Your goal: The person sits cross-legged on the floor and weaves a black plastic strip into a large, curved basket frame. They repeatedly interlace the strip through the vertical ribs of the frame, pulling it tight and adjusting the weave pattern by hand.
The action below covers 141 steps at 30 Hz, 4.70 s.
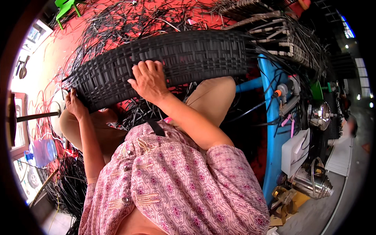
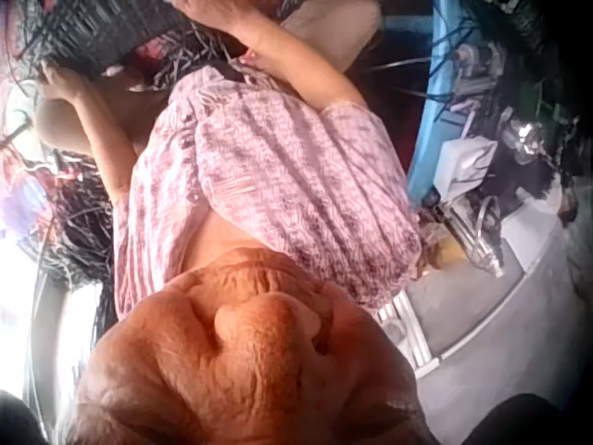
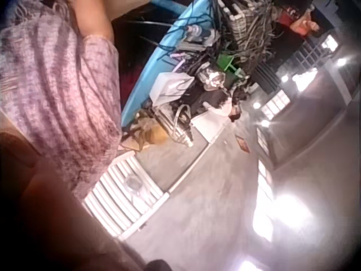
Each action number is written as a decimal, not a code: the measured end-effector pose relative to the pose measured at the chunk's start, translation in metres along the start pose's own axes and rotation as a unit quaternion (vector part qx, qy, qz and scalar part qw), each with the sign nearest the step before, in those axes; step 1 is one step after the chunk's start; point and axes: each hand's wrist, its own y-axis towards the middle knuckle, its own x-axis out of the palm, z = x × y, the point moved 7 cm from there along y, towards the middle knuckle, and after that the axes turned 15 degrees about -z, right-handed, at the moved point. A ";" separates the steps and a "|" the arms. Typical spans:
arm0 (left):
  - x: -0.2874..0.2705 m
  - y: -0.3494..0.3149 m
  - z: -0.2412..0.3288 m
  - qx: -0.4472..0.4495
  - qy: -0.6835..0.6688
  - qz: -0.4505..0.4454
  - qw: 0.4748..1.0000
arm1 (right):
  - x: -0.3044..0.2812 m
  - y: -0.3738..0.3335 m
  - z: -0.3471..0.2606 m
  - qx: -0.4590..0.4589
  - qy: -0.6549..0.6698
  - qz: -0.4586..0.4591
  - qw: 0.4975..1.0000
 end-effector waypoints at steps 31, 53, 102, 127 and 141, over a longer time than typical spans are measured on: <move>0.004 0.029 -0.003 -0.005 0.121 0.007 0.993 | -0.021 -0.017 0.078 0.014 -0.026 0.070 0.997; -0.004 0.031 -0.009 -0.018 0.131 0.003 0.991 | -0.042 -0.057 0.138 0.072 -0.065 0.064 0.993; -0.007 0.020 0.000 0.003 0.206 0.019 0.978 | -0.144 -0.097 0.382 0.231 -0.058 -0.191 0.952; -0.005 0.020 0.001 -0.008 0.186 0.018 0.982 | -0.110 -0.125 0.405 0.347 0.208 -0.143 0.903; -0.001 0.018 0.006 0.015 0.176 0.001 0.984 | -0.100 -0.129 0.409 0.449 0.396 -0.144 0.788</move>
